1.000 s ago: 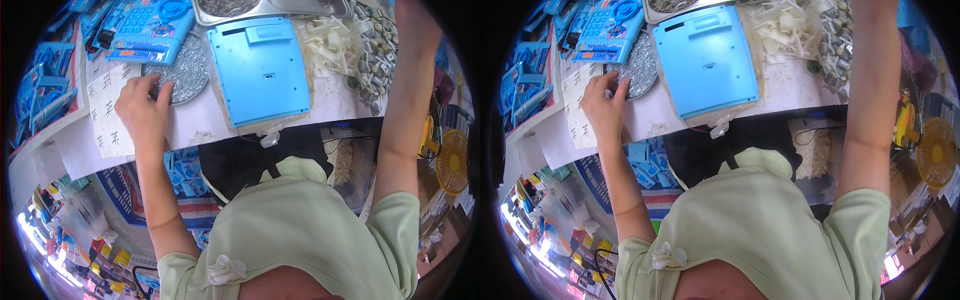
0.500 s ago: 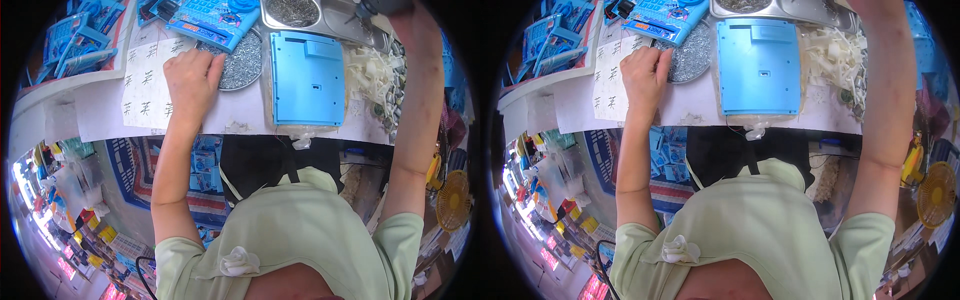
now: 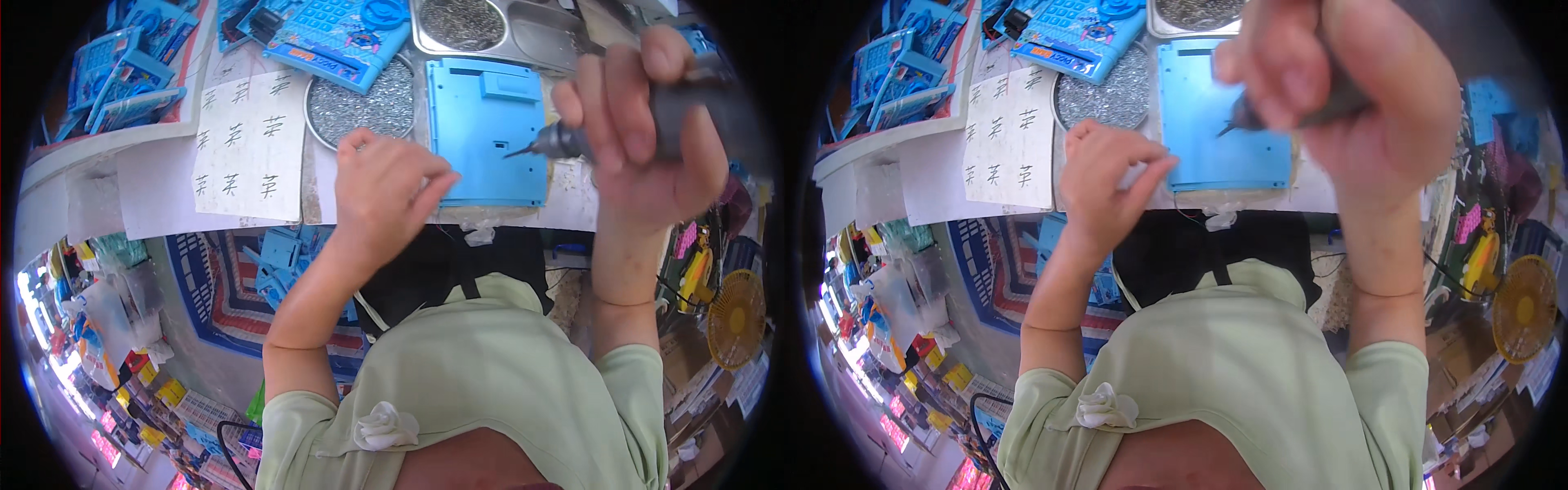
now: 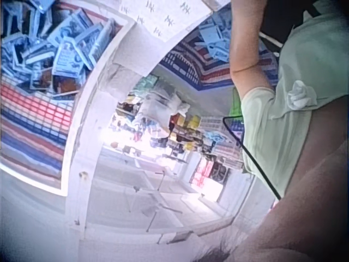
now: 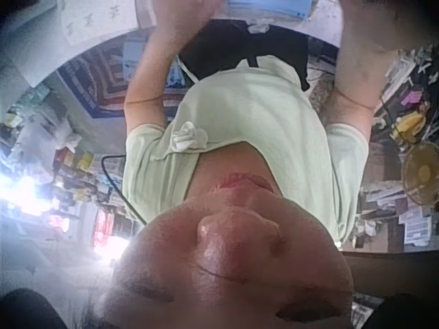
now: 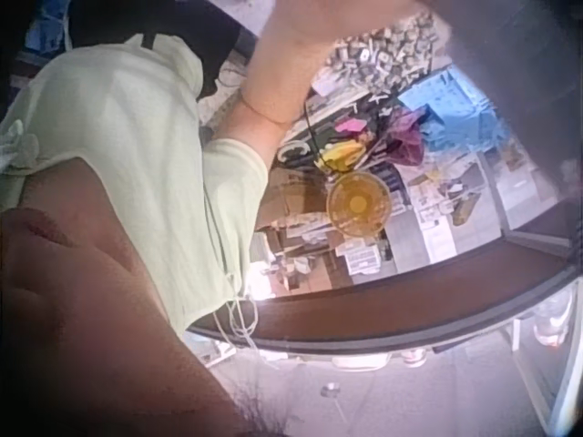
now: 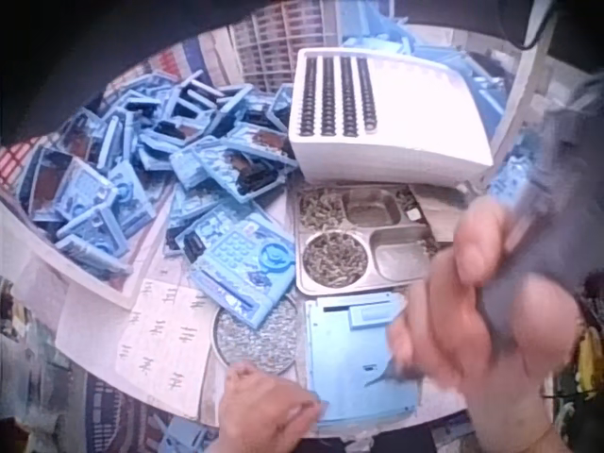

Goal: Assemble and solder components for a blue electronic toy device.

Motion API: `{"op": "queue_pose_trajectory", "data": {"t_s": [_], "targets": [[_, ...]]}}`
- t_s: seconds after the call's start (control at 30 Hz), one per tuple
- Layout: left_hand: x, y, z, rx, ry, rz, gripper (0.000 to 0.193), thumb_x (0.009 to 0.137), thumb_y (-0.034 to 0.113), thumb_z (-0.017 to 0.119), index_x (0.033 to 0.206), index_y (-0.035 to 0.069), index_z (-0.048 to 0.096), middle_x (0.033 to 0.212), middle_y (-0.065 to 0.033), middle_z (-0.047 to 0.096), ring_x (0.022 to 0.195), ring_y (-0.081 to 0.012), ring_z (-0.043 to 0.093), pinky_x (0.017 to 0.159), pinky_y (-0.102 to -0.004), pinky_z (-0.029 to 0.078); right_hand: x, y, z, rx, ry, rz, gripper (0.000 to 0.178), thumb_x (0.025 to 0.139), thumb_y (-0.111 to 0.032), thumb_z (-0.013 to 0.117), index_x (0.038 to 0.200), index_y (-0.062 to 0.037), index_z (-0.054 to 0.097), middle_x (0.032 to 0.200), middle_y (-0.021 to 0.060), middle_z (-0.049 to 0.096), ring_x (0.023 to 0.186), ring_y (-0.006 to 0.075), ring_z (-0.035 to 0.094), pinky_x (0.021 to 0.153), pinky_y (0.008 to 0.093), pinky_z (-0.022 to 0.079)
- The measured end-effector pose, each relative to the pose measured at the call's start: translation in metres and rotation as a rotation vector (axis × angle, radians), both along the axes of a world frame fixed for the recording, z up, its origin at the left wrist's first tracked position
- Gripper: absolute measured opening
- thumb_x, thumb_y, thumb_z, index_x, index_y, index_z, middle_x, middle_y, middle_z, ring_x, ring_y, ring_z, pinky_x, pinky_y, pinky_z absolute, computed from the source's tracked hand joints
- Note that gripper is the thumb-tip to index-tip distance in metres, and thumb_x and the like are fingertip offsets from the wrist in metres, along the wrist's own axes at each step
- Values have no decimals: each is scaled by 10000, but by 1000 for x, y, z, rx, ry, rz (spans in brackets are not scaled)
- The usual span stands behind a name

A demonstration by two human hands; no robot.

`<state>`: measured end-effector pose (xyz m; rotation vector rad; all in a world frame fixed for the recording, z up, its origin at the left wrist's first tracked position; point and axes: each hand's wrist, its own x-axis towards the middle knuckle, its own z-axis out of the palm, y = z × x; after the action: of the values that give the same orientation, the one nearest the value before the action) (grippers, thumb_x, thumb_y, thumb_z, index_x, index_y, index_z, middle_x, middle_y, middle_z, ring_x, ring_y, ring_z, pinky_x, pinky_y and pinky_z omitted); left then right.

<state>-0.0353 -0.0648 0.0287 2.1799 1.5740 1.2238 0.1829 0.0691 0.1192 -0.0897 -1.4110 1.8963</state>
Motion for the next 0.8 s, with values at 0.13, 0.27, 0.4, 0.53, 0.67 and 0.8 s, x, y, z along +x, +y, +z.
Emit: {"op": "queue_pose_trajectory", "data": {"t_s": [0.13,0.27,0.4,0.53,0.67,0.8], "targets": [[27,-4,1,104,-125,-52,184,795,169,836,933,130,722,836,19,682,748,-164,650,967,-454,428,1,-22,10,-7,113,99,314,932,-369,724,1115,-191,542,790,-75,611,683,75,567,800,284,484],[36,-6,-3,136,-201,-70,168,815,192,830,934,128,730,864,21,695,740,-153,659,1027,-498,430,6,-38,5,13,205,-11,327,915,-374,761,1079,-207,533,774,-88,644,637,59,590,740,263,525],[41,-5,-1,148,-232,-112,170,814,207,831,924,125,730,844,25,682,714,-149,652,1026,-513,432,9,-42,5,35,188,-24,336,911,-382,765,1072,-206,529,758,-84,642,613,58,588,712,262,534],[42,-4,-1,167,-199,-143,184,792,206,848,900,125,723,816,26,658,693,-149,642,1004,-513,444,12,-49,4,35,141,-61,327,916,-378,749,1076,-193,531,738,-73,619,602,71,570,706,277,524],[41,-3,1,179,-132,-192,205,764,188,862,885,123,710,831,23,659,700,-154,640,967,-492,466,19,-57,1,37,85,-100,320,922,-374,732,1081,-180,533,717,-62,596,591,84,552,699,292,515],[39,9,0,111,-145,-357,225,768,172,851,916,102,696,898,-6,699,800,-191,670,908,-426,501,40,-64,3,55,-53,-209,315,927,-370,715,1085,-167,534,697,-50,573,579,97,534,692,307,505]]}}
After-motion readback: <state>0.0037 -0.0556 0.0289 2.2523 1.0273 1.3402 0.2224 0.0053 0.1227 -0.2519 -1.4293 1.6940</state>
